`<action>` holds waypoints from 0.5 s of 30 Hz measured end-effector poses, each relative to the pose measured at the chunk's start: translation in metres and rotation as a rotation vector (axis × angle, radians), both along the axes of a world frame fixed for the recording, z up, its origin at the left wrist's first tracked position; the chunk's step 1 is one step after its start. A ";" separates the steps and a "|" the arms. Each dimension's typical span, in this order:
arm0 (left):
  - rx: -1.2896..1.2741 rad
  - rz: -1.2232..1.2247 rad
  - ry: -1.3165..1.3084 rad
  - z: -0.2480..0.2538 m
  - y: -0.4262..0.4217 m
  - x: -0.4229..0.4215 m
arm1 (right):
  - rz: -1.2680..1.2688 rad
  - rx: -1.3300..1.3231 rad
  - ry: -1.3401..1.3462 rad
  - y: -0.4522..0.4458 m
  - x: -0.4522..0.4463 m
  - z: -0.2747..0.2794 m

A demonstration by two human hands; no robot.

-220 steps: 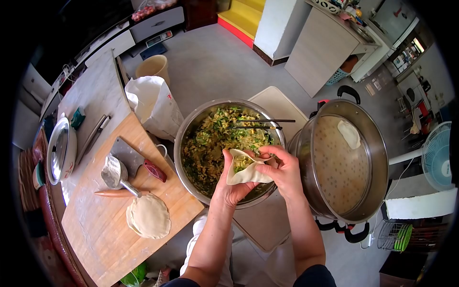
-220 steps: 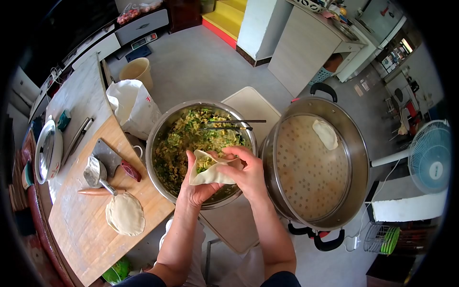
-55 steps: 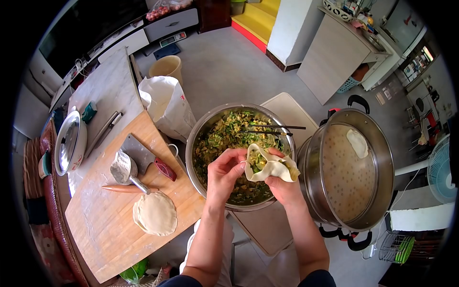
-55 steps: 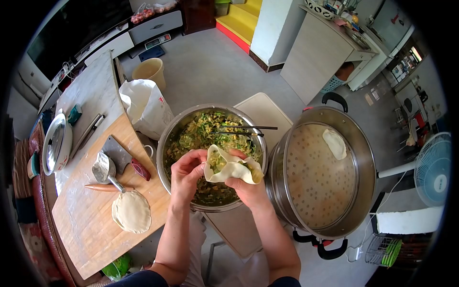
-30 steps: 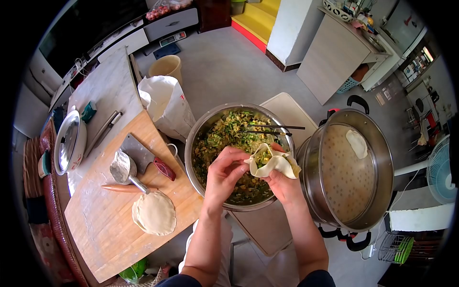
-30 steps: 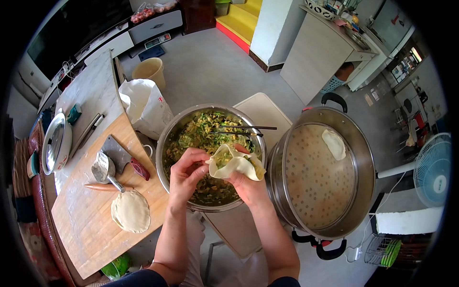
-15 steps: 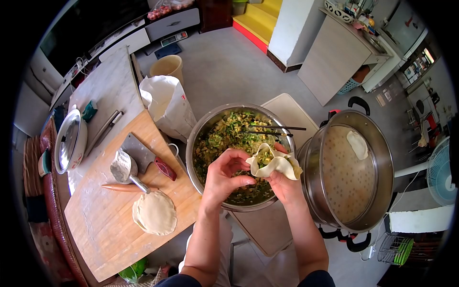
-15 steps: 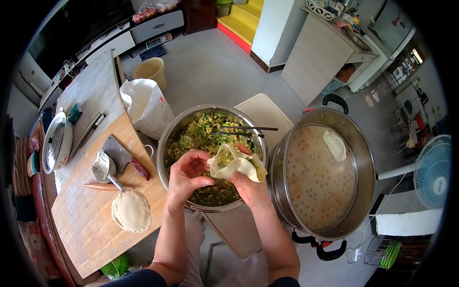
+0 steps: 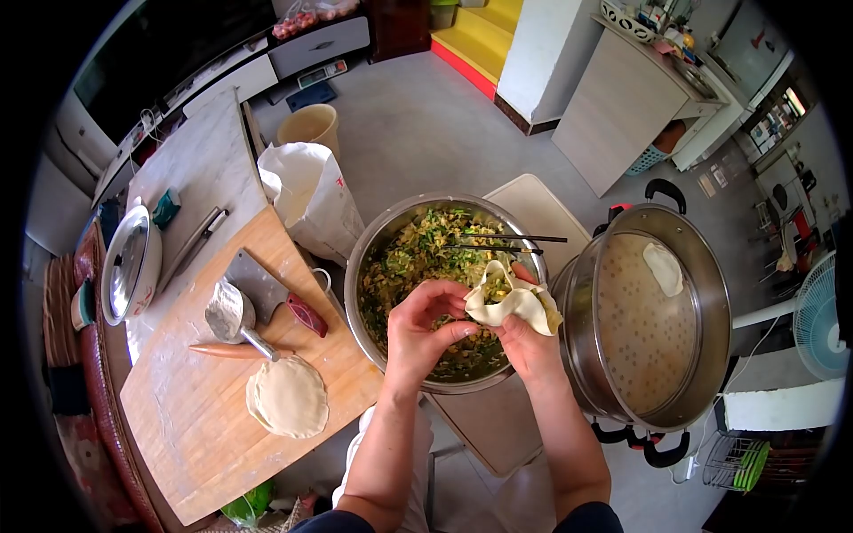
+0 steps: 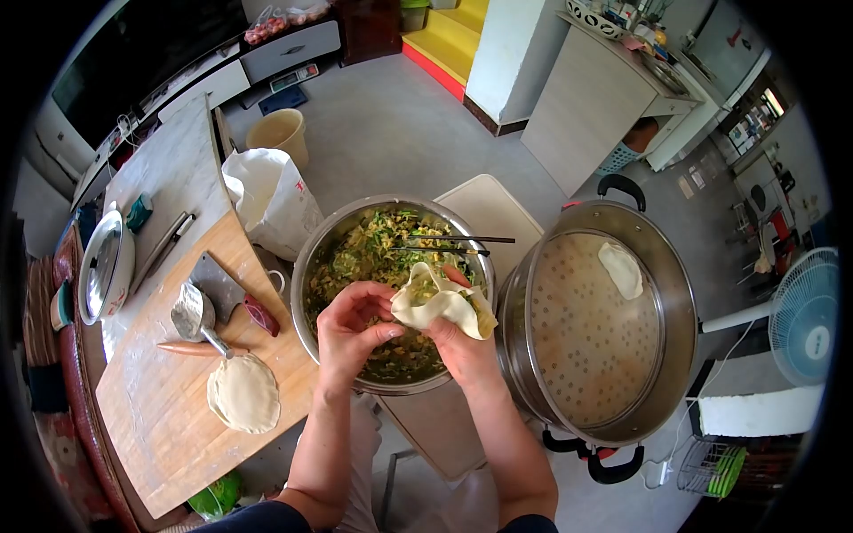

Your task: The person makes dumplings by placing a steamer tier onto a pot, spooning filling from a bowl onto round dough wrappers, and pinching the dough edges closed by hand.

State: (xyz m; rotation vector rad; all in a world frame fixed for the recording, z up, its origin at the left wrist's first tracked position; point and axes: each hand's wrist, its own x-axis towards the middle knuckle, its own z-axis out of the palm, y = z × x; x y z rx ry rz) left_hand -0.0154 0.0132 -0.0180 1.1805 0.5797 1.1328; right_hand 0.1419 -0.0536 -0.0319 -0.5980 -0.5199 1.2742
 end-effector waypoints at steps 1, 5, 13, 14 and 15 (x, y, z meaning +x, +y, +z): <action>-0.003 0.005 0.007 0.000 0.000 0.001 | 0.001 -0.003 0.002 0.000 0.000 -0.001; 0.056 0.072 0.071 -0.003 -0.002 0.001 | -0.023 -0.025 -0.034 0.000 -0.001 -0.007; 0.153 0.163 0.154 -0.002 -0.004 0.002 | -0.014 -0.001 -0.040 0.000 -0.002 -0.003; 0.124 0.159 0.139 -0.002 -0.004 0.002 | -0.010 0.005 -0.045 0.001 -0.003 -0.002; 0.083 0.141 0.138 0.001 -0.004 0.001 | 0.005 0.007 -0.053 0.001 -0.002 -0.002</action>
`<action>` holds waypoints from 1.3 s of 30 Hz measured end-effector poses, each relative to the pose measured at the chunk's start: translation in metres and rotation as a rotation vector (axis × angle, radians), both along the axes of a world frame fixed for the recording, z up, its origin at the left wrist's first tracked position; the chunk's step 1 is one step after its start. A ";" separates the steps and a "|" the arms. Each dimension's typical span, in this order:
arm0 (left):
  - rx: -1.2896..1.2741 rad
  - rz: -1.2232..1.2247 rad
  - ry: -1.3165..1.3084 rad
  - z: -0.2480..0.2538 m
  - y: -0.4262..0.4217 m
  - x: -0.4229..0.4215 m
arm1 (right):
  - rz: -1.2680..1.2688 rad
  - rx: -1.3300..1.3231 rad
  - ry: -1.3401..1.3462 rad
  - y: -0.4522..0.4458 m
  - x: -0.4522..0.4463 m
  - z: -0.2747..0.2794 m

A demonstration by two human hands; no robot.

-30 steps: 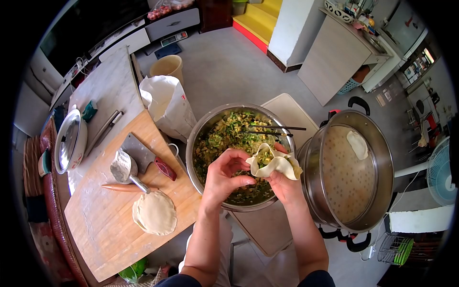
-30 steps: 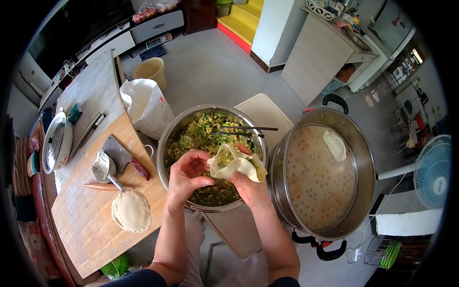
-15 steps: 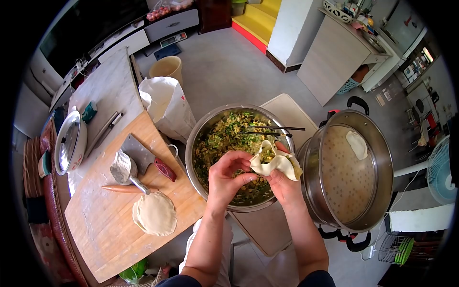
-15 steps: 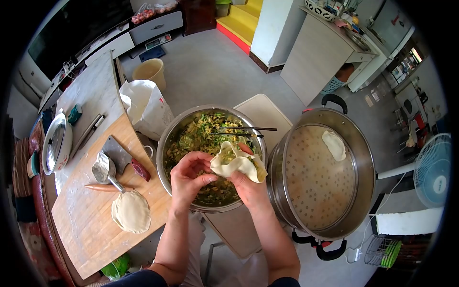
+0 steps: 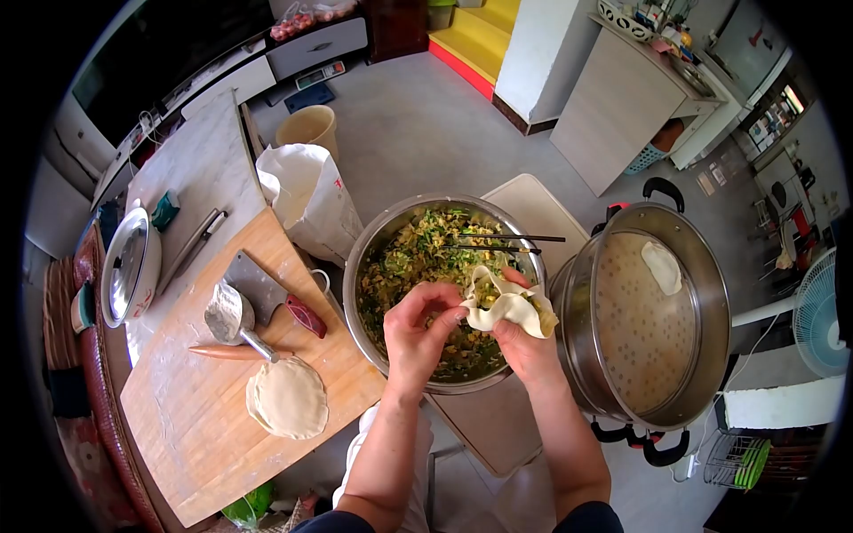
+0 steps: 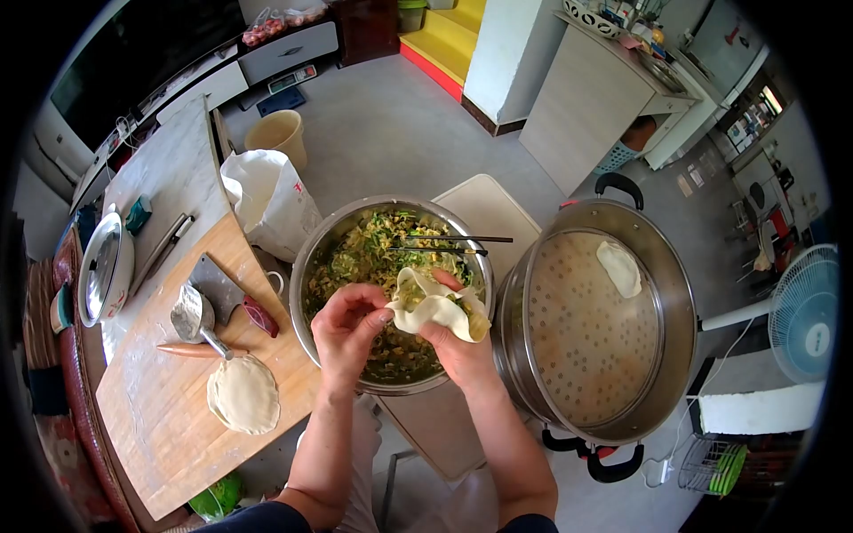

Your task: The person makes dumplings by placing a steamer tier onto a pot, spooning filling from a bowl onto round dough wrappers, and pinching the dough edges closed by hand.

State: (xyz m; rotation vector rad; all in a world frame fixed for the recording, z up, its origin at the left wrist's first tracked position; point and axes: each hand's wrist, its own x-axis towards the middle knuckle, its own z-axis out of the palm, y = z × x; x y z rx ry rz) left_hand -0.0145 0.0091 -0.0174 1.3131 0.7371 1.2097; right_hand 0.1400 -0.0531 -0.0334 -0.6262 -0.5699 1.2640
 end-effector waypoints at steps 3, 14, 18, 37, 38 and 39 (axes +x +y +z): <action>-0.030 -0.065 0.000 0.008 0.004 -0.003 | 0.042 -0.001 -0.008 -0.001 0.003 0.001; 0.008 -0.204 -0.072 -0.007 0.013 -0.008 | 0.045 -0.018 -0.049 -0.002 0.003 0.002; 0.004 -0.178 -0.121 -0.001 0.011 -0.005 | 0.041 -0.007 -0.051 -0.001 0.004 0.000; 0.142 -0.100 0.182 0.011 0.013 -0.012 | 0.052 -0.031 -0.053 -0.001 0.006 -0.001; 0.066 -0.072 0.131 0.009 0.012 -0.011 | 0.059 -0.029 -0.029 0.000 0.005 0.000; 0.063 -0.070 0.135 0.008 0.012 -0.012 | 0.066 -0.023 -0.019 0.000 0.005 -0.001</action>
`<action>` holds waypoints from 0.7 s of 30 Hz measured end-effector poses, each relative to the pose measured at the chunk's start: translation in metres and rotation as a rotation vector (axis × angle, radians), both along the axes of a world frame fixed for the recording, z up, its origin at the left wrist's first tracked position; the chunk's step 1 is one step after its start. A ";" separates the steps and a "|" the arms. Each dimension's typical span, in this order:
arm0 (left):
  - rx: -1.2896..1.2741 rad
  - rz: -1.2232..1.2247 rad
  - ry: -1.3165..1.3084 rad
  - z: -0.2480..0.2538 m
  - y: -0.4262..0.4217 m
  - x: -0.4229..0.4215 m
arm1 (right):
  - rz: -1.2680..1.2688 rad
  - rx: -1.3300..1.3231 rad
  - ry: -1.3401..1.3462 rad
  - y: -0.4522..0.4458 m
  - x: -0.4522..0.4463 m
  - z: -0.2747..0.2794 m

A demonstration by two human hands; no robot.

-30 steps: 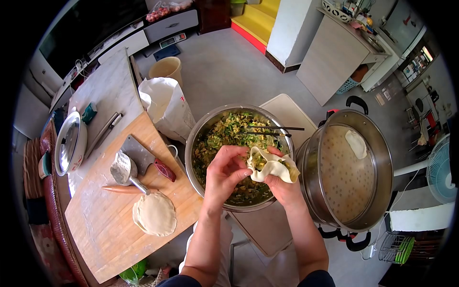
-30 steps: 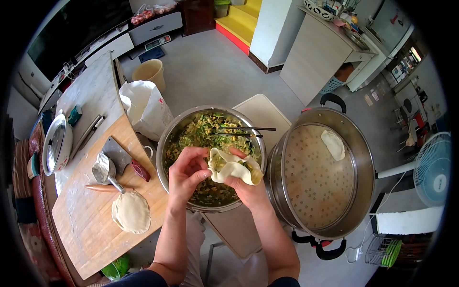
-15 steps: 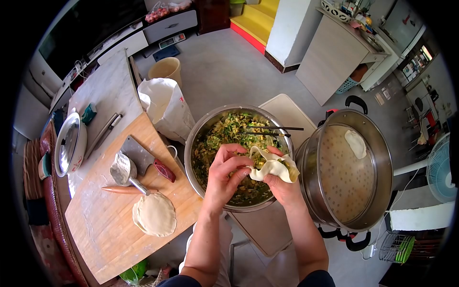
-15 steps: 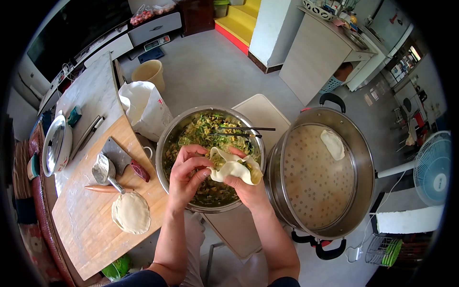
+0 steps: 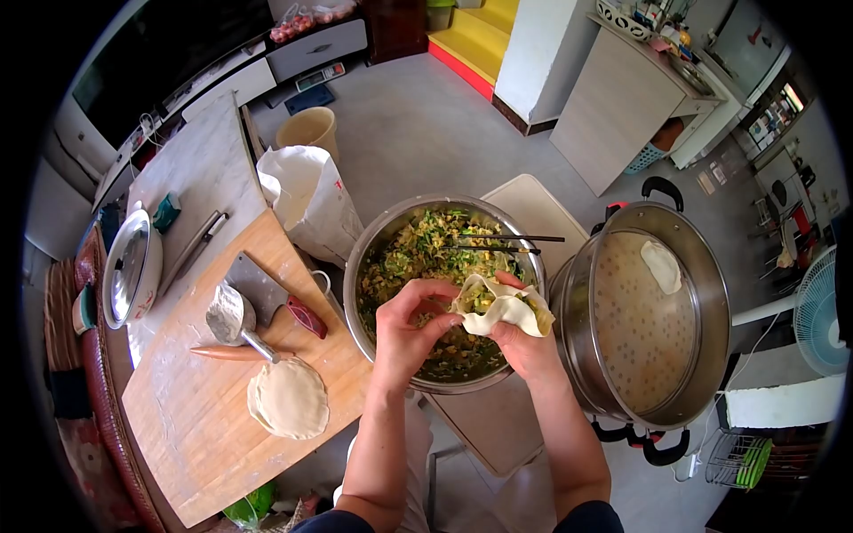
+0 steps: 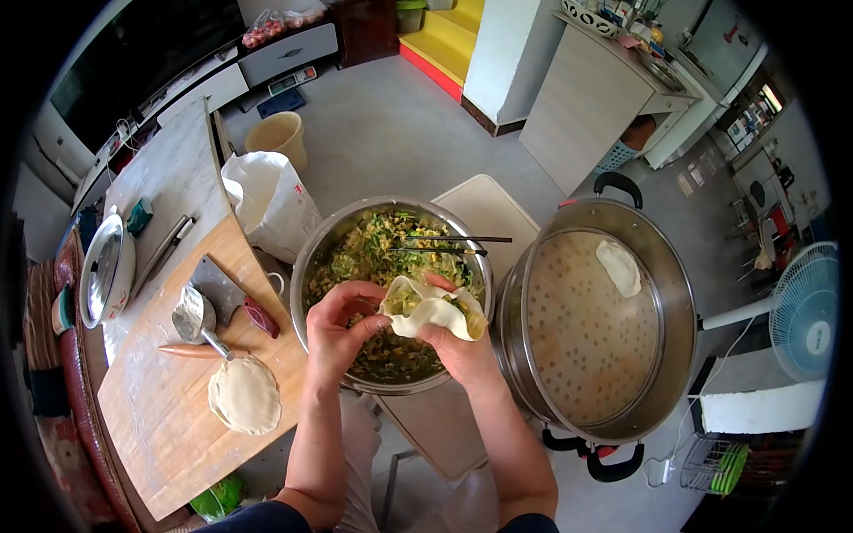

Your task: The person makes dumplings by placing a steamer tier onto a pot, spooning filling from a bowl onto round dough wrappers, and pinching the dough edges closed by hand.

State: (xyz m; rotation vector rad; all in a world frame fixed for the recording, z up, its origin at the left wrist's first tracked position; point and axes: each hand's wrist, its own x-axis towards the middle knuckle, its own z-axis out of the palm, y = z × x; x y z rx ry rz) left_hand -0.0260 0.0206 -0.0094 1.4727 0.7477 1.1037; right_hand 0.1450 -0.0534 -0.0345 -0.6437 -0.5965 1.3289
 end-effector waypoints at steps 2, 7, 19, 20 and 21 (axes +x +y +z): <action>-0.006 0.004 0.008 -0.002 0.000 -0.002 | 0.014 0.008 0.019 0.000 0.000 -0.003; 0.075 0.059 0.010 -0.005 -0.001 0.004 | 0.032 -0.001 0.006 0.000 0.001 -0.006; 0.242 0.121 0.043 -0.006 -0.005 0.007 | 0.051 -0.034 0.087 0.000 -0.002 -0.004; 0.296 0.120 0.069 -0.006 -0.004 0.007 | 0.055 -0.037 0.091 0.000 -0.002 -0.004; 0.240 0.093 0.023 -0.004 -0.004 0.007 | 0.044 -0.034 0.090 -0.001 -0.001 -0.004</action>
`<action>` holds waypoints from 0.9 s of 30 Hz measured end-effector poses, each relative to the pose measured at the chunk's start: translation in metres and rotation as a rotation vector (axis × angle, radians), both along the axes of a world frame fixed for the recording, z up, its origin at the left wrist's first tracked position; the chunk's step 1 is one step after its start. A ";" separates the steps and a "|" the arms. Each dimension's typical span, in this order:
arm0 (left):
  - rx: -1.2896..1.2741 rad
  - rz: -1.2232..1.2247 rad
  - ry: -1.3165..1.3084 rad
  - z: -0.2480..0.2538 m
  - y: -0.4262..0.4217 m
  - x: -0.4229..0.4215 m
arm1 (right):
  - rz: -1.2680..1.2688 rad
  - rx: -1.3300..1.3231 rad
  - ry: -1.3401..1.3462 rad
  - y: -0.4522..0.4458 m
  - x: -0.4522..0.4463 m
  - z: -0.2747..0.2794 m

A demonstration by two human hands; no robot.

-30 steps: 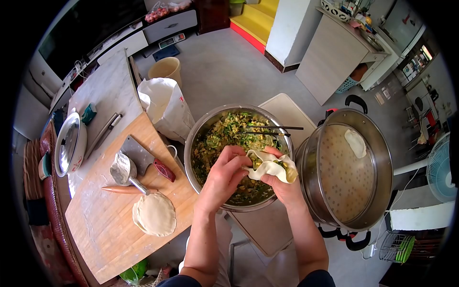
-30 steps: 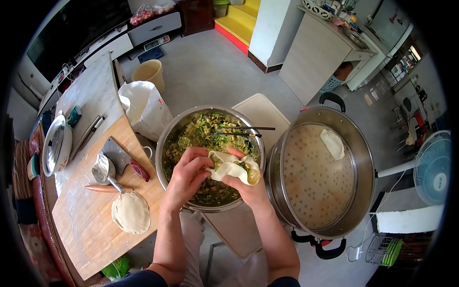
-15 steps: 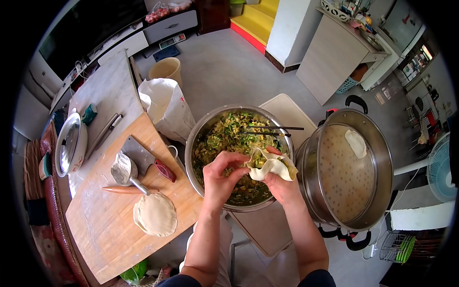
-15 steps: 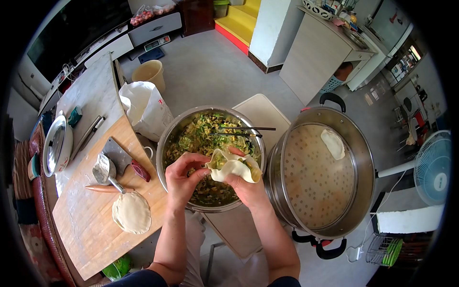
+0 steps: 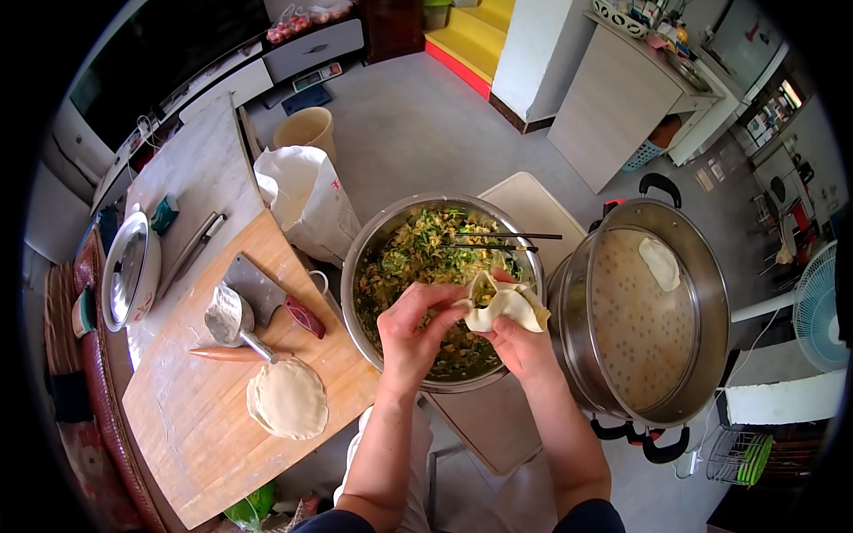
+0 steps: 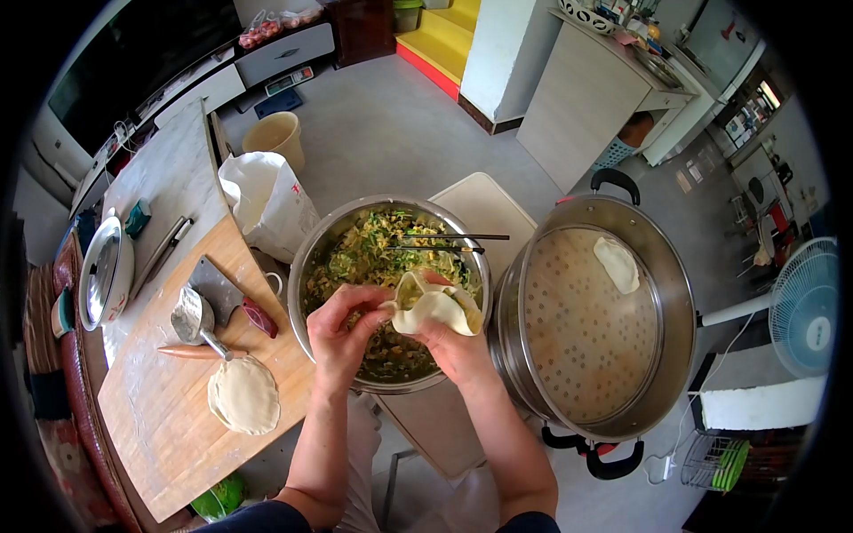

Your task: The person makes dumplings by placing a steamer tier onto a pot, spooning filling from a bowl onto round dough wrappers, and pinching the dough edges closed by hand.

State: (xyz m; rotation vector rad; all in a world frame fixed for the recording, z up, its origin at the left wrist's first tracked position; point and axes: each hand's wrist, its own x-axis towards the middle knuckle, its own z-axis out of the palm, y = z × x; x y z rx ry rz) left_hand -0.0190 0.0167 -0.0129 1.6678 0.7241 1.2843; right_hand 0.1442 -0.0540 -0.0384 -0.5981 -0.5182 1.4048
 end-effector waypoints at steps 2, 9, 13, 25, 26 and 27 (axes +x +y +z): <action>-0.109 -0.064 -0.091 0.005 0.000 0.001 | -0.020 0.002 -0.002 -0.001 0.002 0.000; -0.138 -0.110 -0.043 -0.008 0.000 0.003 | -0.066 0.074 -0.071 0.001 0.000 0.000; -0.101 -0.047 -0.023 -0.002 -0.004 0.006 | -0.086 0.082 -0.060 0.002 -0.001 0.000; -0.171 -0.019 -0.092 -0.003 -0.006 0.007 | -0.096 0.048 -0.097 0.001 -0.003 0.002; -0.183 -0.035 -0.111 -0.002 -0.005 0.007 | -0.098 0.053 -0.084 0.001 -0.004 0.003; -0.195 -0.051 -0.130 -0.002 -0.005 0.006 | -0.101 0.048 -0.093 0.000 -0.004 0.003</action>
